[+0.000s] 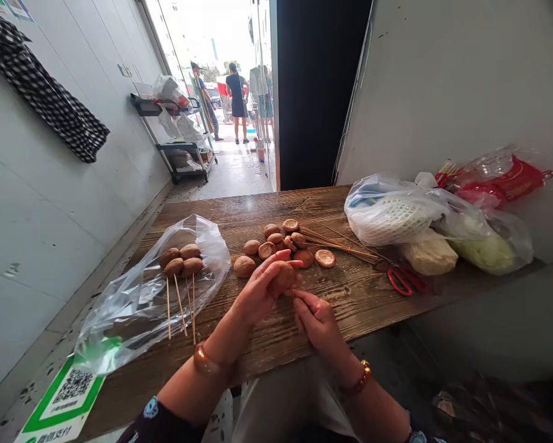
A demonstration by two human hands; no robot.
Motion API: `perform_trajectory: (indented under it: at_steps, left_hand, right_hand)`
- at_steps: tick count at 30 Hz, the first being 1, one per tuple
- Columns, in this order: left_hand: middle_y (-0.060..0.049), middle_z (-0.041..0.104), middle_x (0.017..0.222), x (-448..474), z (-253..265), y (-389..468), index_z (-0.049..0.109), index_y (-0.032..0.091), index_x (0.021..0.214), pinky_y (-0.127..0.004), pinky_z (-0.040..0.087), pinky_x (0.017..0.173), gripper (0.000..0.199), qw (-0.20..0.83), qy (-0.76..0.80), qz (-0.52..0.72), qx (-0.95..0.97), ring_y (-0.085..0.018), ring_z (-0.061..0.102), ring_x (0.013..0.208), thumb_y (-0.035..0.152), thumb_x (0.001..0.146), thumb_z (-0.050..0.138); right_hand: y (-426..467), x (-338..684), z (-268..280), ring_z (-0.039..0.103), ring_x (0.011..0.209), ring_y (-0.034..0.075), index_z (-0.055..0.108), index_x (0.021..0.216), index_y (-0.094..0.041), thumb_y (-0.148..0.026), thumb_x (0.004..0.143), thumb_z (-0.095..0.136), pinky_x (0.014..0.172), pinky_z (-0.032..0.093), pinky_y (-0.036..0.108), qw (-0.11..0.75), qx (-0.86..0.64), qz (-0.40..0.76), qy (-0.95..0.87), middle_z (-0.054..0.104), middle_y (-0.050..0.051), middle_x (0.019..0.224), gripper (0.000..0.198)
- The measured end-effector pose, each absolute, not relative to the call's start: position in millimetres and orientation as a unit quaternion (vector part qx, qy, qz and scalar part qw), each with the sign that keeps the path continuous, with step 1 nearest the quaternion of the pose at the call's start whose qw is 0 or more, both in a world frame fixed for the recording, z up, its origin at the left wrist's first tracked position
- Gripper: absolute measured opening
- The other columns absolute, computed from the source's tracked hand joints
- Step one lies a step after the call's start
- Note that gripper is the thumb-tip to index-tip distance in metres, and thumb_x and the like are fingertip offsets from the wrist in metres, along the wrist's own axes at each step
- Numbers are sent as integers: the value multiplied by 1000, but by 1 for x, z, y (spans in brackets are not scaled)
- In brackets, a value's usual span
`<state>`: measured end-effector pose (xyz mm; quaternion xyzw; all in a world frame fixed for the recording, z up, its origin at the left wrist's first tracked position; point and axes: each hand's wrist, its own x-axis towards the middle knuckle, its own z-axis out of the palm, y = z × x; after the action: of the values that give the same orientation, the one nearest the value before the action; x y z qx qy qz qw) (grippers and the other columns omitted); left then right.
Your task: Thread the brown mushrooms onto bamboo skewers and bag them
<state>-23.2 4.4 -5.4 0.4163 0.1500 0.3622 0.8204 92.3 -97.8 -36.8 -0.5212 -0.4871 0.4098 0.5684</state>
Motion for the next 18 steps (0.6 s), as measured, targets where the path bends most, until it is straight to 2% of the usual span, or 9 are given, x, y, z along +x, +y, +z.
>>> perform_trajectory:
  at_steps: [2,4,7,11,12,14,18]
  left_hand:
    - [-16,67,114,-24,-6,5,55,13,123,-32,53,75,41,818,146,358,426,-22,67,88,33,87,60]
    - [-14,68,106,-25,-7,6,58,12,117,-31,53,74,34,813,149,367,427,-20,66,83,31,88,59]
    - [-11,68,97,-26,-8,11,60,12,108,-30,53,72,28,806,168,396,406,-17,65,77,31,88,58]
    - [-12,69,94,-27,-7,13,59,12,99,-27,51,62,25,808,199,408,376,-18,65,73,35,87,58]
    - [-12,69,95,-27,-6,13,59,13,98,-27,51,59,25,810,203,405,372,-19,65,72,36,87,58]
    - [-13,69,98,-27,-6,12,59,13,97,-27,50,56,27,815,203,399,368,-19,66,72,39,87,57]
    - [-13,68,95,-30,-6,11,59,13,98,-27,48,55,35,828,186,395,351,-20,65,71,46,88,53]
  right_hand:
    - [-98,91,-38,39,41,8,66,115,-13,-41,95,48,43,33,22,557,-525,396,-507,45,-7,49,39]
    - [-97,93,-36,48,47,10,67,116,-15,-40,96,47,48,41,23,542,-530,364,-541,55,-3,57,37]
    - [-93,108,-27,62,68,14,69,114,-19,-38,96,48,65,50,26,510,-541,272,-611,68,4,83,33]
    - [-70,163,-17,66,89,18,67,113,-20,-37,97,46,80,51,30,477,-593,129,-636,71,7,100,32]
    - [-61,182,-16,65,95,19,67,112,-19,-37,97,44,84,51,30,450,-620,83,-638,70,8,108,33]
    - [-40,218,-16,64,102,19,65,116,-19,-34,98,41,90,49,29,333,-691,-13,-642,69,8,112,34]
    - [-4,274,-20,64,104,24,67,115,-12,-21,93,44,95,47,35,256,-730,-44,-632,69,15,112,33]
